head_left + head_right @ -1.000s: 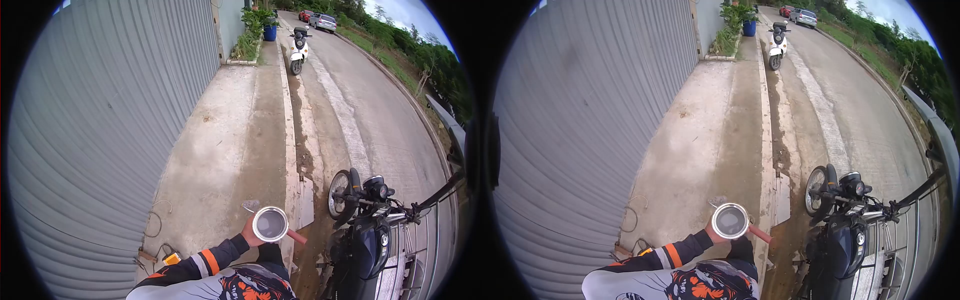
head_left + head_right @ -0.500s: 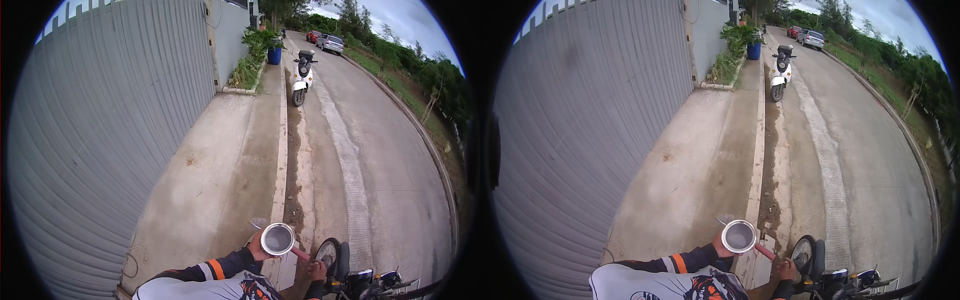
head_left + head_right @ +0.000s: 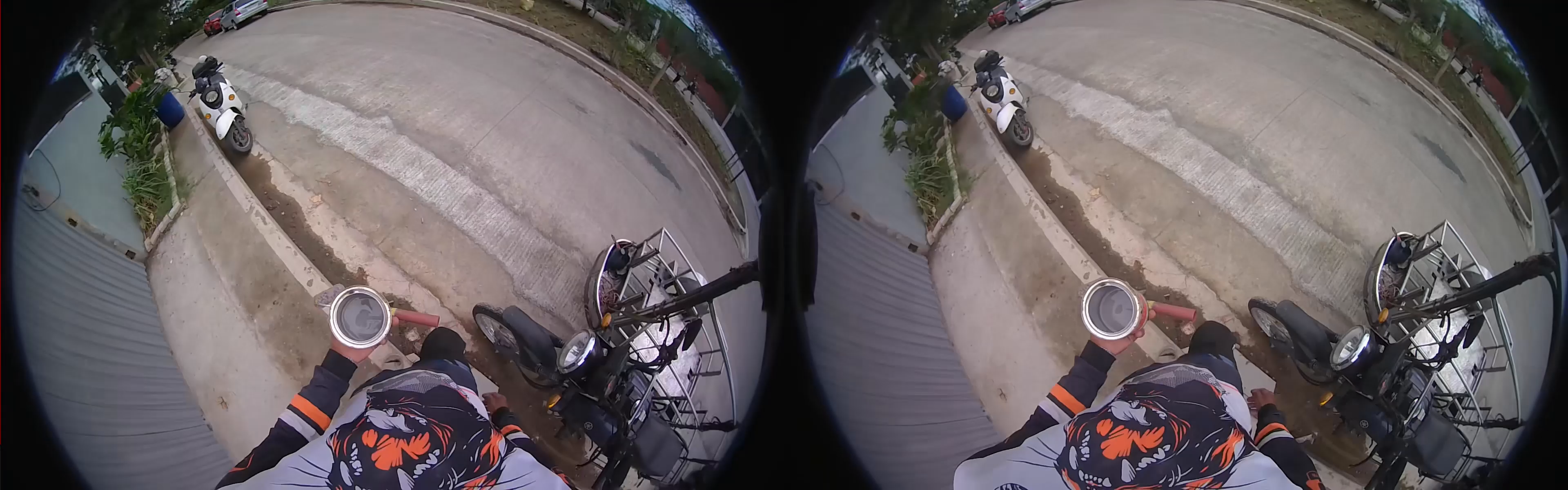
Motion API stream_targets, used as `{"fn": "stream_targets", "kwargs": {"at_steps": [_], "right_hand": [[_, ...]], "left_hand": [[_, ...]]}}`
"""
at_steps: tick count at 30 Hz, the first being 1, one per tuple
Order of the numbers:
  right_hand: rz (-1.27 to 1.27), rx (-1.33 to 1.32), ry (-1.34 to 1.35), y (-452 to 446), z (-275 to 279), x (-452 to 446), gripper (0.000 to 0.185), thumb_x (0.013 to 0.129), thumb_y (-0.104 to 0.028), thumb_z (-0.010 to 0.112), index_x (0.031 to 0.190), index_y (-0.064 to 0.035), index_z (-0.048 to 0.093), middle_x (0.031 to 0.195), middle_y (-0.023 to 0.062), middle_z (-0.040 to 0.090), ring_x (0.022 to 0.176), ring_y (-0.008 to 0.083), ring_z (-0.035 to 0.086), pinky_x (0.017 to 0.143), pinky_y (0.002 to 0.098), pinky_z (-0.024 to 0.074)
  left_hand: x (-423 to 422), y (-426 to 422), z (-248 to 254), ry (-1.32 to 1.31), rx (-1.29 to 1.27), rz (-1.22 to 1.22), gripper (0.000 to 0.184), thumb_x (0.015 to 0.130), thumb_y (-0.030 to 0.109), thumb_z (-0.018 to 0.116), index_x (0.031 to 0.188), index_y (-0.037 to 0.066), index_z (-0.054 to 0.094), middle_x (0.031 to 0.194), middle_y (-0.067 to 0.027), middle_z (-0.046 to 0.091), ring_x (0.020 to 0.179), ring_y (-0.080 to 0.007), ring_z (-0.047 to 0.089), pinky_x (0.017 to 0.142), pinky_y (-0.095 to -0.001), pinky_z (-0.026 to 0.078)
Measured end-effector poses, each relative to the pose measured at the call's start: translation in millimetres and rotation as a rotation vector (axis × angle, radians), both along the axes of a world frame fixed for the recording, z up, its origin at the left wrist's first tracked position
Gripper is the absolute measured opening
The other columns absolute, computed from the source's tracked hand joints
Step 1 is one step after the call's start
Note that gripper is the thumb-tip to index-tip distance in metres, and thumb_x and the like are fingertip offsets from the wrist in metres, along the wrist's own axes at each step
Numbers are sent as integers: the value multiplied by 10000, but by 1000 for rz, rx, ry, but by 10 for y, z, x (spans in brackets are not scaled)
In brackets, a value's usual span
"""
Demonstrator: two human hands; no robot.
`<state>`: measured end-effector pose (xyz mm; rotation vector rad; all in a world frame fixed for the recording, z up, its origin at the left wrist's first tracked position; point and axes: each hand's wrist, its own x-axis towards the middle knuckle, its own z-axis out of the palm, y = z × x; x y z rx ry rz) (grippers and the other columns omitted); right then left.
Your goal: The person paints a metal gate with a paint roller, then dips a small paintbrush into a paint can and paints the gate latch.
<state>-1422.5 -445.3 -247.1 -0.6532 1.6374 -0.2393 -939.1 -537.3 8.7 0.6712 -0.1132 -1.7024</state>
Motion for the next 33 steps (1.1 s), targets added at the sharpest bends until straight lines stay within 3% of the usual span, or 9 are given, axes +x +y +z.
{"fn": "stream_targets", "kwargs": {"at_steps": [5,6,7,10,12,13,21,28,33], "right_hand": [[17,-300,106,-750,-421,652,300,926,-213,589,1068,10,732,887,168,744,737,260,718,690,380,592],[434,-762,409,-869,-1112,662,296,924,-219,605,1063,1,747,901,162,746,744,250,718,719,379,593],[-101,-271,108,-1276,-1046,882,279,918,-236,629,1061,-34,758,923,144,751,743,246,722,726,379,596],[-242,-87,160,-2518,-1139,1087,314,925,-283,600,1045,-44,765,978,165,755,838,249,728,800,378,564],[-67,-210,403,-3245,-2204,1004,318,927,-288,584,1026,-36,749,1002,171,755,816,247,730,795,385,566],[-491,-1,35,-3695,-1741,1005,320,935,-299,576,1046,-36,720,971,155,755,778,240,730,722,392,571],[-422,-272,83,-5837,-864,134,310,938,-241,562,1160,-62,681,841,61,710,689,159,690,568,322,530],[-1223,-44,71,-6536,-1767,-401,252,965,-235,552,1129,-75,656,824,64,666,642,191,642,525,368,503],[-1106,113,-100,-7088,-1606,-308,259,1014,-242,509,1158,-78,648,942,81,689,704,215,674,556,407,538]], "left_hand": [[140,-1564,-592,32,-16,-127,672,928,640,480,1371,144,578,1278,-114,677,1180,-408,640,635,-412,524],[132,-1901,-797,41,-5,-129,684,916,656,484,1367,151,583,1295,-123,670,1195,-416,629,634,-424,524],[62,-2241,-958,83,38,-114,684,908,664,486,1356,158,594,1302,-121,667,1215,-413,618,631,-427,520],[-169,-3362,-1508,145,71,-157,622,899,648,517,1344,225,613,1322,-56,662,1245,-393,602,633,-424,508],[-363,-4235,-1764,213,67,-270,574,910,601,544,1339,227,620,1332,-51,655,1253,-390,595,634,-427,508],[-378,-4500,-1829,197,99,-312,577,915,599,542,1340,218,620,1334,-58,653,1266,-397,583,650,-435,515],[-1017,-6778,-1724,198,73,-601,611,913,613,545,1351,193,610,1365,-117,633,1288,-402,569,712,-460,532],[-2200,-8565,-1876,219,171,-828,649,890,664,538,1348,210,612,1326,-65,654,1265,-413,577,697,-466,541],[-3025,-9844,-1827,62,180,-1021,695,919,672,475,1370,154,582,1279,-139,670,1170,-402,633,655,-441,552]]}}
